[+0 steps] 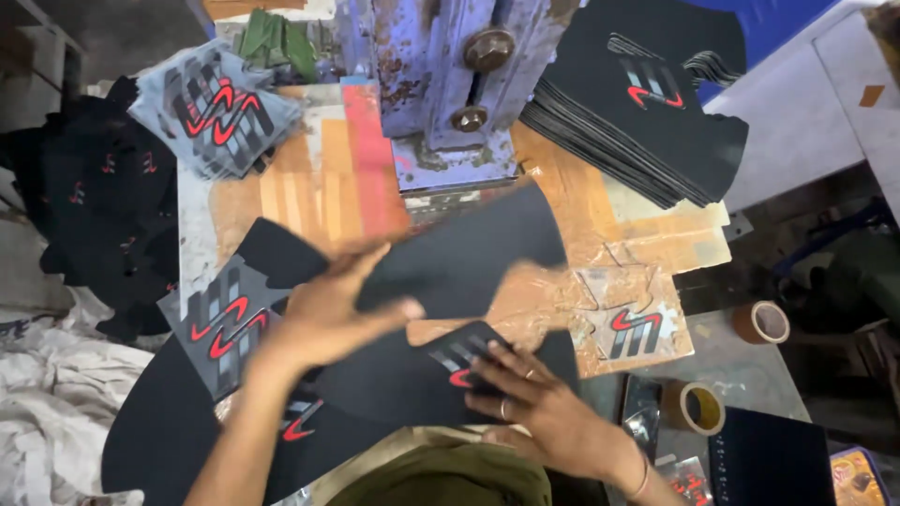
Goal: Applying decorative labels to shoe components using a heat-press machine.
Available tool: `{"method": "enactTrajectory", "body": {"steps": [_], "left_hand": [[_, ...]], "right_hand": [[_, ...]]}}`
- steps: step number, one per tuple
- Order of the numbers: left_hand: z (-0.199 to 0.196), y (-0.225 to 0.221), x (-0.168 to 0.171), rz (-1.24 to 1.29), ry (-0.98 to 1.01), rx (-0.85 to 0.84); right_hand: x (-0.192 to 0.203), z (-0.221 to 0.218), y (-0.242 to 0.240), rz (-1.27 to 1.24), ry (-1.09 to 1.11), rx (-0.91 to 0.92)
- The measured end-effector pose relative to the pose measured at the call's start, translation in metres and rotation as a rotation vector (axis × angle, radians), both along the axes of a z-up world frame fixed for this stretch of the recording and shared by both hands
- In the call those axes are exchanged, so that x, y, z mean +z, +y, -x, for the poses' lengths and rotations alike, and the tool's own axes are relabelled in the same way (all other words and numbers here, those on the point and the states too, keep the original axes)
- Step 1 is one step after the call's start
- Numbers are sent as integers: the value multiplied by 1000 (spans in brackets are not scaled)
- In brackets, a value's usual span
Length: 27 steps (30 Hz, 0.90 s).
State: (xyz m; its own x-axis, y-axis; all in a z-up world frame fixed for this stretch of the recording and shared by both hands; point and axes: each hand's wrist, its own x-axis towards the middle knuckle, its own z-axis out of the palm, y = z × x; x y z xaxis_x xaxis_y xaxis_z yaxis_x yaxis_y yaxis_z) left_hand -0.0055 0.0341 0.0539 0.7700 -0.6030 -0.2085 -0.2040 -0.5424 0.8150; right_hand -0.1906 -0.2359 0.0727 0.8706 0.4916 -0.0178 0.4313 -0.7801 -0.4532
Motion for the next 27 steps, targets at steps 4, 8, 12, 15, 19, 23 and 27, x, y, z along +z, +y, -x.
{"method": "enactTrajectory", "body": {"steps": [4, 8, 12, 15, 19, 23, 27], "left_hand": [[39, -39, -24, -421, -404, 96], [27, -47, -33, -413, -554, 247], [-38, -44, -51, -317, -755, 307], [-78, -50, -46, -313, -732, 276], [-82, -58, -44, -313, -557, 244], [-77, -66, -43, -325, -511, 239], [-71, -66, -31, -377, -500, 261]], "right_hand": [[-30, -14, -25, -146, -34, -109], [-40, -73, -42, -3, -252, -320], [-62, -149, -50, 186, -380, -224], [-66, -177, -53, 224, -323, -287], [-50, -159, -53, 178, -459, -281], [-53, -162, -67, 54, -386, -322], [-57, -164, -68, 41, -366, -352]]}}
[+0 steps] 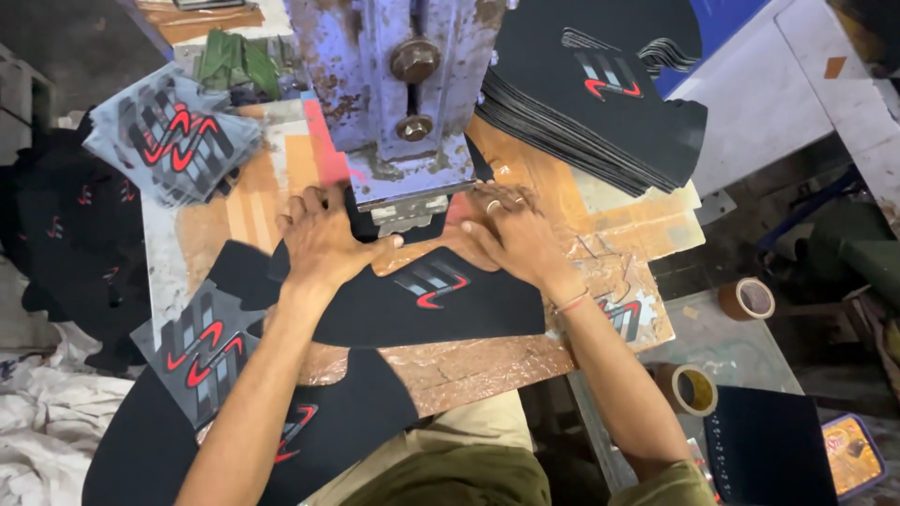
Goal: Applying decorative labels to shoe components using a heat-press machine.
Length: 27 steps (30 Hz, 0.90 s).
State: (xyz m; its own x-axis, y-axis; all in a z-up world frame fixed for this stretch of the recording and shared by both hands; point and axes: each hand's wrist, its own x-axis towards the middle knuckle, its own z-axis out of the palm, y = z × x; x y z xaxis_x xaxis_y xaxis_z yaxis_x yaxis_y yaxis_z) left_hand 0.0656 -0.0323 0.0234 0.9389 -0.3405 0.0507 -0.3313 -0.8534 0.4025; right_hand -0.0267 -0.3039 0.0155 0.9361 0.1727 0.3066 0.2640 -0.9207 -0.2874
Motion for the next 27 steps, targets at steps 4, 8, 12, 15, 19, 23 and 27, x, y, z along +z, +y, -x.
{"method": "enactTrajectory", "body": {"steps": [4, 8, 12, 15, 19, 23, 27], "left_hand": [[24, 6, -32, -38, -153, -27], [57, 16, -36, 0, -257, -138], [69, 21, -28, 43, -208, -241], [73, 24, -27, 58, -199, -270], [76, 29, -44, 82, -219, -253], [81, 37, -56, 16, -354, -254], [83, 35, -49, 183, -341, -261]], "right_hand": [[41, 83, 1, -138, 6, -54], [1, 192, -105, -348, 113, -690], [-2, 266, -147, 106, 132, -846], [83, 235, -63, -410, 136, -766], [99, 161, 17, -815, 223, -332], [35, 50, 91, -1080, 506, 68], [-40, 2, 86, -1181, 665, 16]]}}
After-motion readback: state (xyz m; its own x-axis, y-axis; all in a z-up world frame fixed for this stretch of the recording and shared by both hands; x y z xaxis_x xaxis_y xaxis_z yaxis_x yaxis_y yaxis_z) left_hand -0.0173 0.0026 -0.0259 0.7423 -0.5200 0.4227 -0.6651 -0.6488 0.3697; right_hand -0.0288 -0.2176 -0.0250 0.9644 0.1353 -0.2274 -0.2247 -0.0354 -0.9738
